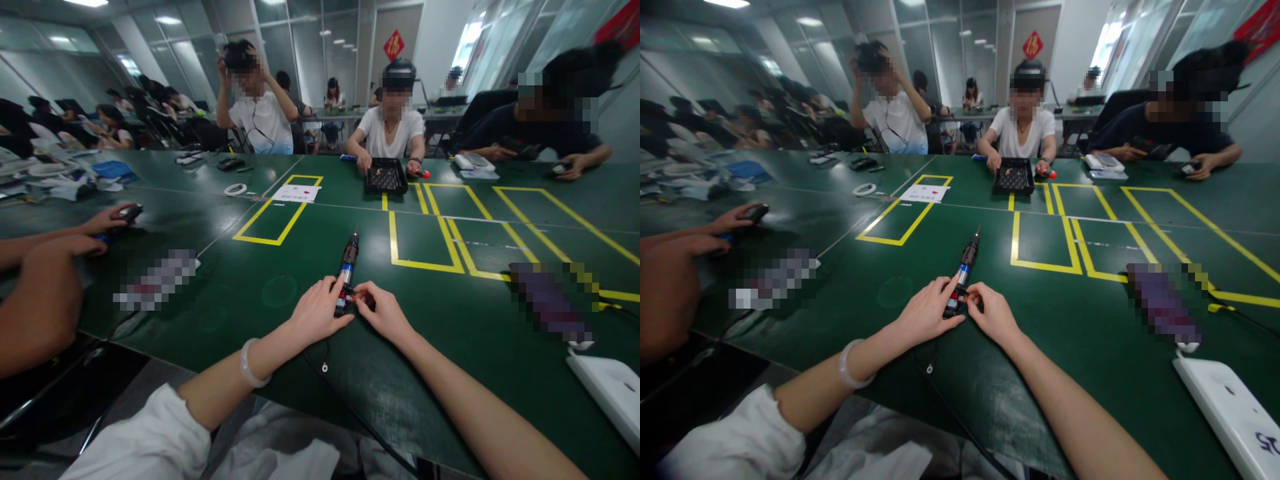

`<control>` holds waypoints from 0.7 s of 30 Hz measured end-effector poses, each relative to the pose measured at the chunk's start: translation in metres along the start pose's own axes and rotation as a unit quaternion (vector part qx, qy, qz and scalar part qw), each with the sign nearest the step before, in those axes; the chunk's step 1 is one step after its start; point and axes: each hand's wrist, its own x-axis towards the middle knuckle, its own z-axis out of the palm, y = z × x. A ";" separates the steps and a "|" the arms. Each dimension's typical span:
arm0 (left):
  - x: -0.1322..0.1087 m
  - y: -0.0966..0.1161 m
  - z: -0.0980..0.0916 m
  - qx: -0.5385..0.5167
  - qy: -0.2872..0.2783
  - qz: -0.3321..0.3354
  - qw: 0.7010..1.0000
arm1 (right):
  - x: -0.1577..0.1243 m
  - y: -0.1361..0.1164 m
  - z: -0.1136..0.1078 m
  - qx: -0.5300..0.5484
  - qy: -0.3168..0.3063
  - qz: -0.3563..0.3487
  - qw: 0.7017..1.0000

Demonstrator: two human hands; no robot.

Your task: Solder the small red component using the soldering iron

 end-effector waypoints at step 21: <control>0.020 -0.040 -0.009 0.108 0.012 -0.081 0.991 | -0.003 -0.003 -0.003 0.023 -0.029 -0.020 0.999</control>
